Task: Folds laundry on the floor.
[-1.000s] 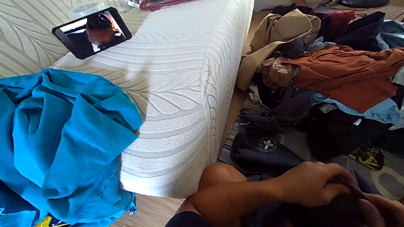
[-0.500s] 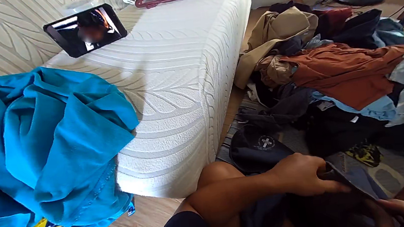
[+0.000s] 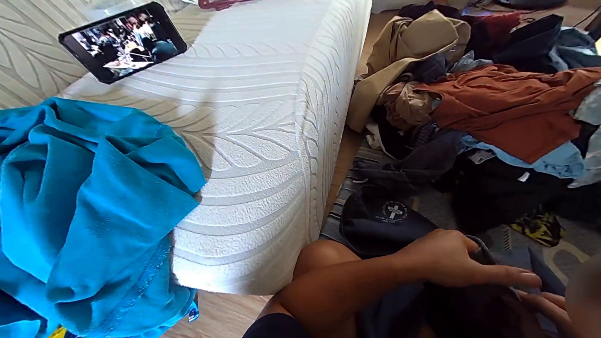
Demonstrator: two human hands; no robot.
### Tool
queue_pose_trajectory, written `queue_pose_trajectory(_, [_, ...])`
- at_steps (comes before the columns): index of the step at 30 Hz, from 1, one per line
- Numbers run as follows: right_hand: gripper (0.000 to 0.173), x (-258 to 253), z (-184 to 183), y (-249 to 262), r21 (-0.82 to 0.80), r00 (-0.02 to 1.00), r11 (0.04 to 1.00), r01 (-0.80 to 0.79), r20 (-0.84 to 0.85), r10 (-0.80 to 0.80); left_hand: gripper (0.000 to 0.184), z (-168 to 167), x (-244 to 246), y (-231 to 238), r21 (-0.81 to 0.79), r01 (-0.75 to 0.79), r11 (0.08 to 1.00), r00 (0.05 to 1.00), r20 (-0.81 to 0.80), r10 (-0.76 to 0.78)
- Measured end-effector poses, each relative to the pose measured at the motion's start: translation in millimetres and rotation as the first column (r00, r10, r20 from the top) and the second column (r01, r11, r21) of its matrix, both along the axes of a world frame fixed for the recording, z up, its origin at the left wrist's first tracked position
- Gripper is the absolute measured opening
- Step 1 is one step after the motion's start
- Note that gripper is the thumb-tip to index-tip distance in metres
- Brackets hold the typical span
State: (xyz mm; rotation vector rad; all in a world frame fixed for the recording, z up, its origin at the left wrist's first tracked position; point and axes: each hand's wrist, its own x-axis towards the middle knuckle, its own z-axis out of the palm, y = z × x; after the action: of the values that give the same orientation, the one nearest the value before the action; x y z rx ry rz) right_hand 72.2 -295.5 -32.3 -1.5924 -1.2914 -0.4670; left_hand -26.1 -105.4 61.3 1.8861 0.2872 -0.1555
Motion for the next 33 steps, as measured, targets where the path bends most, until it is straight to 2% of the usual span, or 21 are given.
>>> queue_pose_trajectory(2, [0.011, -1, -2, 2, 0.009, 1.000, 1.000, -0.002, 0.024, 0.002, 0.044, -8, 1, -4, 0.044, -0.036, 0.998, 0.998, 0.060, 0.033])
queue_pose_trajectory(4, [0.012, 1, -1, 2, -0.038, 0.999, 0.999, 0.020, 0.030, -0.019, 0.036, -13, 0, -5, 0.052, -0.053, 0.997, 0.981, 0.189, 0.042])
queue_pose_trajectory(7, [0.019, 11, -2, -2, -0.142, 0.995, 0.985, 0.096, 0.042, -0.091, 0.031, -11, -3, -1, 0.010, -0.072, 0.997, 0.926, 0.372, 0.063])
queue_pose_trajectory(9, [0.024, 19, -1, -7, -0.221, 0.989, 0.965, 0.144, 0.056, -0.135, 0.028, -6, -5, 7, -0.039, -0.068, 0.997, 0.897, 0.434, 0.078])
queue_pose_trajectory(12, [0.035, 28, -1, -14, -0.274, 0.981, 0.942, 0.192, 0.060, -0.182, 0.027, -2, -7, 14, -0.047, -0.012, 0.999, 0.875, 0.483, 0.033])
queue_pose_trajectory(15, [0.044, 31, -1, -11, -0.289, 0.986, 0.943, 0.163, 0.073, -0.148, 0.026, -3, -9, 13, 0.053, 0.096, 0.994, 0.872, 0.477, -0.110])
queue_pose_trajectory(17, [0.038, 23, -2, -6, -0.322, 0.987, 0.934, 0.157, 0.076, -0.140, 0.024, -1, -14, 11, 0.128, 0.145, 0.981, 0.870, 0.457, -0.188])
queue_pose_trajectory(20, [0.028, 12, 2, -5, -0.345, 0.946, 0.881, 0.325, 0.108, -0.307, 0.023, 3, -18, 16, 0.094, 0.115, 0.989, 0.888, 0.436, -0.145])
queue_pose_trajectory(25, [0.026, 32, 28, -28, -0.330, 0.783, 0.712, 0.620, 0.201, -0.588, 0.030, -6, -15, 30, -0.109, -0.042, 0.993, 0.897, 0.434, 0.086])
queue_pose_trajectory(27, [0.024, 47, 30, -46, -0.302, 0.697, 0.632, 0.714, 0.220, -0.682, 0.030, -7, -14, 35, -0.222, -0.131, 0.966, 0.877, 0.429, 0.218])
queue_pose_trajectory(29, [0.025, 58, 33, -66, -0.344, 0.633, 0.555, 0.757, 0.175, -0.754, 0.029, -6, -12, 41, -0.300, -0.272, 0.914, 0.828, 0.411, 0.382])
queue_pose_trajectory(31, [0.028, 69, 37, -88, -0.419, 0.577, 0.499, 0.759, 0.076, -0.813, 0.030, -6, -11, 56, -0.243, -0.479, 0.844, 0.721, 0.440, 0.536])
queue_pose_trajectory(33, [0.031, 82, 39, -117, -0.490, 0.507, 0.438, 0.754, 0.010, -0.862, 0.035, -6, -10, 75, -0.044, -0.701, 0.712, 0.606, 0.490, 0.627])
